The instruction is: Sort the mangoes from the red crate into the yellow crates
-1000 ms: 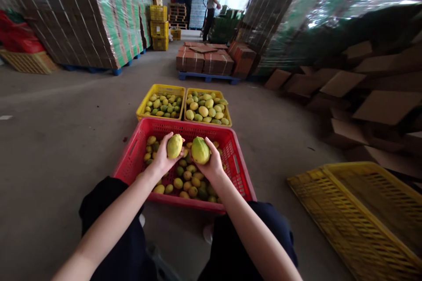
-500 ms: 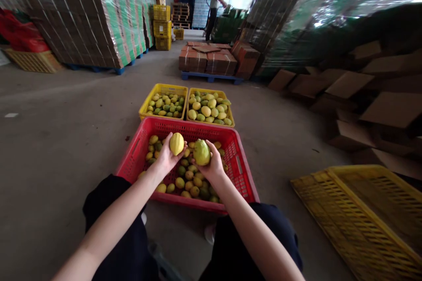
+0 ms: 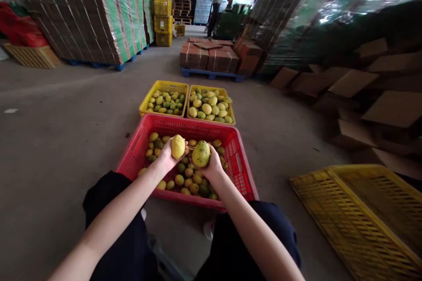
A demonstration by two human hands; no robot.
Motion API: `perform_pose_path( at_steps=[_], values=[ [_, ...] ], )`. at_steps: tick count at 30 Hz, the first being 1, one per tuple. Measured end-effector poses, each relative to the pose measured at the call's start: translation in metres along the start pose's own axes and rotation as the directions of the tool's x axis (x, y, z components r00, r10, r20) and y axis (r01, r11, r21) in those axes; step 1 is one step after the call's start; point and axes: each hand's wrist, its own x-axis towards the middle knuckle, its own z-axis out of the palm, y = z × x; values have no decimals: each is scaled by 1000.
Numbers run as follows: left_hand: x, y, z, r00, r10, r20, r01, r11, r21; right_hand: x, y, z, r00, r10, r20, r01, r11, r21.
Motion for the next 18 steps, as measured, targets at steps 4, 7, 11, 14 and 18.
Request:
perform_pose_path(
  at_steps=[4,7,11,14,18],
  values=[
    [2,-4,-1,998,60,21,-61,998,16,-4,0,0,996,-67,57,66,998,21],
    [3,-7,-2,986,143,82,-150,985,86,-6,2,2,986,-132,104,134,991,-12],
    [5,-11,-4,944,297,141,-324,912,250,-3,7,2,961,-249,123,264,956,-131],
    [6,-14,-6,920,354,168,-392,843,367,0,10,0,926,-348,146,373,904,-208],
    [4,-17,-6,875,428,227,-484,751,450,2,10,-3,876,-439,201,480,836,-267]
  ],
)
